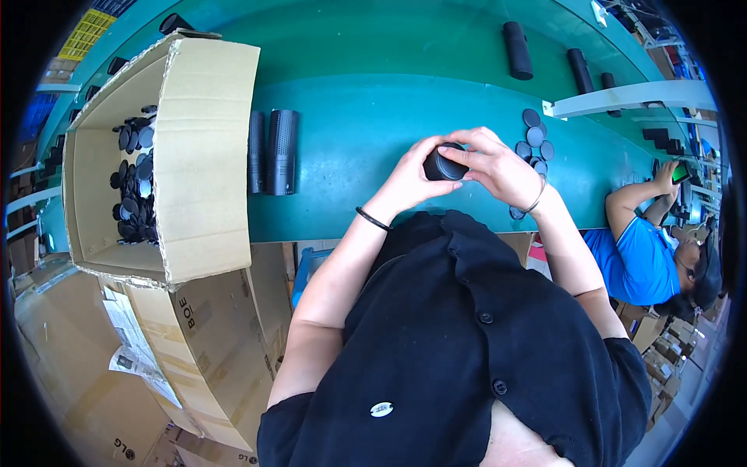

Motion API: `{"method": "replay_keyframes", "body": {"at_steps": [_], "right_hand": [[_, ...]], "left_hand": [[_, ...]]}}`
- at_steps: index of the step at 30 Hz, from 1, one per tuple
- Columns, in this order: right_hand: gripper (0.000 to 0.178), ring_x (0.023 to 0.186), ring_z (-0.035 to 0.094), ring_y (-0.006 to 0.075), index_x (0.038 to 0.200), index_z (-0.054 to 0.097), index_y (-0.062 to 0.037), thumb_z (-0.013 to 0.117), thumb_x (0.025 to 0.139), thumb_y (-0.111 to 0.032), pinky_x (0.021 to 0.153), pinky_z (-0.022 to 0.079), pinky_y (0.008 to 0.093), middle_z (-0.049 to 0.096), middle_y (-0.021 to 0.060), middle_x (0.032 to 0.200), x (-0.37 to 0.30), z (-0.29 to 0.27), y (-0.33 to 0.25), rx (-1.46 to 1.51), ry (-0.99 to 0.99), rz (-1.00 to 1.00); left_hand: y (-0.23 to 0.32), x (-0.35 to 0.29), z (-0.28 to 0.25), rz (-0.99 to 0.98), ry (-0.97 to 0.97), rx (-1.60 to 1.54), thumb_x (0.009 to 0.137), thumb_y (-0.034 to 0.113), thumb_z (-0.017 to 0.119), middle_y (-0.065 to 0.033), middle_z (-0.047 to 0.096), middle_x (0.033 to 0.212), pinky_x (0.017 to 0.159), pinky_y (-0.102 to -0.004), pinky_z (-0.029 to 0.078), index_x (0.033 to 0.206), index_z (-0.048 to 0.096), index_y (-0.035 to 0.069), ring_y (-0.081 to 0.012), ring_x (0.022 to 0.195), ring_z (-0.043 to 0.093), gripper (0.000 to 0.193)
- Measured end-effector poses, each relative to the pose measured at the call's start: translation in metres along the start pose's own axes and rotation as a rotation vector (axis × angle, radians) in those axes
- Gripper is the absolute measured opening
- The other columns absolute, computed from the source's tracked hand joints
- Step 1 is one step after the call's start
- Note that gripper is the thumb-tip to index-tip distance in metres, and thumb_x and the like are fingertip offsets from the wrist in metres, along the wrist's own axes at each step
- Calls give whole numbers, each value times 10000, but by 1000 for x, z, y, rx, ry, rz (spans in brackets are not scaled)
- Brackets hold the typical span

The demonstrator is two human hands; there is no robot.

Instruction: The person assembles plastic caps onto plastic tubes by hand, taking the caps from a cardboard box and pressing them onto the tubes on a conveyor belt.

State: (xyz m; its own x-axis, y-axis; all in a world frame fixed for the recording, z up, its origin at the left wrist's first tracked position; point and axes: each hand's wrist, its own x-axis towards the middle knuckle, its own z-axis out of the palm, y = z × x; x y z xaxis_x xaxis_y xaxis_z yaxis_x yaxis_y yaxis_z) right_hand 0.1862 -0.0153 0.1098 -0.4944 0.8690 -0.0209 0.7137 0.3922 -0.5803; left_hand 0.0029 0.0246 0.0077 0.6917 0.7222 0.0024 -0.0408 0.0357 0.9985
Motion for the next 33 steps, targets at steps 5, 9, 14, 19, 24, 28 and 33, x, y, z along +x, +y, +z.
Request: {"method": "replay_keyframes", "body": {"at_steps": [5, 9, 14, 19, 24, 28, 33], "right_hand": [[556, 1114, 527, 319, 1229, 553, -24, 729, 705, -82, 951, 447, 372, 564, 143, 1172, -5, 5, -4, 169, 128, 87], [558, 1081, 551, 332, 1211, 565, -16, 751, 701, -147, 935, 454, 374, 569, 162, 1173, -10, 16, -8, 222, 234, 211], [525, 1100, 551, 309, 1199, 592, -36, 760, 708, -113, 920, 453, 367, 580, 157, 1191, -17, 21, -8, 125, 272, 204], [486, 1070, 555, 316, 1172, 607, -26, 744, 713, -104, 902, 459, 368, 590, 161, 1183, -18, 24, -9, 42, 316, 163], [456, 1036, 551, 334, 1154, 613, -20, 725, 717, -85, 880, 468, 380, 578, 163, 1179, -17, 16, -17, -17, 209, 168], [475, 1019, 558, 320, 1166, 612, -23, 730, 707, -61, 870, 470, 368, 582, 156, 1173, -16, 7, -23, -68, 135, 186], [477, 1024, 556, 306, 1167, 617, -33, 730, 704, -50, 876, 473, 364, 575, 154, 1173, -18, 6, -25, -57, 122, 246]], "left_hand": [[1, -4, 8, 39, 85, 84, 659, 177, 798, -112, 546, 1208, 934, -329, 445, 1250, 479, 30, -205, 1097, 541, 688], [-1, -4, 14, 84, 138, 161, 659, 166, 771, -122, 543, 1204, 942, -345, 442, 1241, 487, 41, -236, 1106, 540, 659], [5, -3, 20, 160, 176, 255, 642, 144, 738, -132, 543, 1177, 947, -371, 435, 1219, 501, 56, -283, 1113, 530, 629], [1, -2, 23, 128, 193, 228, 638, 150, 739, -130, 547, 1155, 937, -388, 434, 1195, 509, 54, -304, 1099, 528, 610], [1, -4, 30, 169, 245, 256, 635, 165, 753, -134, 558, 1113, 912, -402, 439, 1156, 525, 48, -318, 1063, 535, 581], [3, -6, 34, 192, 266, 327, 629, 172, 763, -135, 564, 1085, 887, -411, 446, 1133, 534, 46, -327, 1036, 537, 567], [5, -5, 36, 194, 280, 377, 624, 168, 768, -133, 565, 1060, 870, -422, 446, 1116, 540, 46, -336, 1009, 540, 556]]}}
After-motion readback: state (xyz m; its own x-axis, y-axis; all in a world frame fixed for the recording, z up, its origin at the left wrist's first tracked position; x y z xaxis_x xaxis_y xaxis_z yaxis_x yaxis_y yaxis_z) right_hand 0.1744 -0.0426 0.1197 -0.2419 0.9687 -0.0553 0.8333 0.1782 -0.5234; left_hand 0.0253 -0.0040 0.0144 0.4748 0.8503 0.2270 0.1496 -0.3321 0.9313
